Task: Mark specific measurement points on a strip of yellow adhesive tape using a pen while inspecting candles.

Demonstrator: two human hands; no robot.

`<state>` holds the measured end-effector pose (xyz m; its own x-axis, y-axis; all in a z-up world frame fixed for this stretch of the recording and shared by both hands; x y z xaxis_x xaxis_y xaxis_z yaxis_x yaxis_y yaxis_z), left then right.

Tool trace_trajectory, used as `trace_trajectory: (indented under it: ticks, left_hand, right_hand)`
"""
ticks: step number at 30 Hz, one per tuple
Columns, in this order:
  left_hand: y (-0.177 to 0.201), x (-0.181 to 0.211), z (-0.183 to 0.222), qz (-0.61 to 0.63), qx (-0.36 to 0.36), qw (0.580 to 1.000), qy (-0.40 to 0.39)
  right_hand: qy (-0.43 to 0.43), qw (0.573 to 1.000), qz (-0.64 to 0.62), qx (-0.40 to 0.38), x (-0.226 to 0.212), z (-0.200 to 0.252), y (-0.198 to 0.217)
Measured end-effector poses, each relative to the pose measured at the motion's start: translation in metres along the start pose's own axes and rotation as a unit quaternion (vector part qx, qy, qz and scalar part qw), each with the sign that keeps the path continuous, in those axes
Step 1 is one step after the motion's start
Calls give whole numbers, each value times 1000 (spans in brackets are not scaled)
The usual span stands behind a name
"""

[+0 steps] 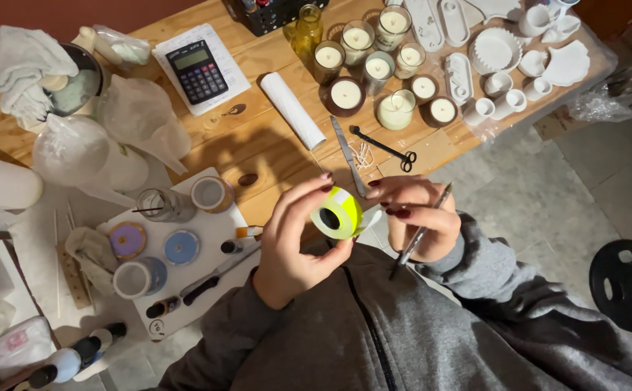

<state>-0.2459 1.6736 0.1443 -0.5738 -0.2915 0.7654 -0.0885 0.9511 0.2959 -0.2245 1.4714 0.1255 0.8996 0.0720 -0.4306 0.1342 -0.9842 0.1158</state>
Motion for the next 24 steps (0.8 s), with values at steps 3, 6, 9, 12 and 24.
trace_trajectory:
  ticks: [3, 6, 9, 12, 24]
  left_hand:
    - [-1, -7, 3, 23, 14, 1000, 13]
    - [2, -8, 3, -18, 32, 999, 1]
    - [8, -7, 1, -26, 59, 998, -1]
    - [11, -5, 0, -38, 78, 996, -35]
    - [10, 1, -4, -64, 65, 995, -47]
  right_hand:
    - [-17, 997, 74, -18, -8, -6, 3]
    - [-20, 994, 94, -57, -15, -10, 4]
    - [-15, 997, 59, -49, -22, -6, 11]
    - [-32, 990, 69, -116, -29, -4, 17]
    - [-199, 980, 22, -19, -10, -2, 7]
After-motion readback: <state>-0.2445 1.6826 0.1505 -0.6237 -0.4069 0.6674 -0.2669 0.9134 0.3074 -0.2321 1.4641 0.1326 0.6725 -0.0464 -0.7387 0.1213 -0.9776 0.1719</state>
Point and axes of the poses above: each hand's wrist, its own z-axis away from the middle knuckle, its own y-axis out of the back of the hand, x = y × z, the point moved 6 cm from there along -z, towards the middle knuckle, and after that the axes turned 2 degrees about x, right-handed, at the moved point
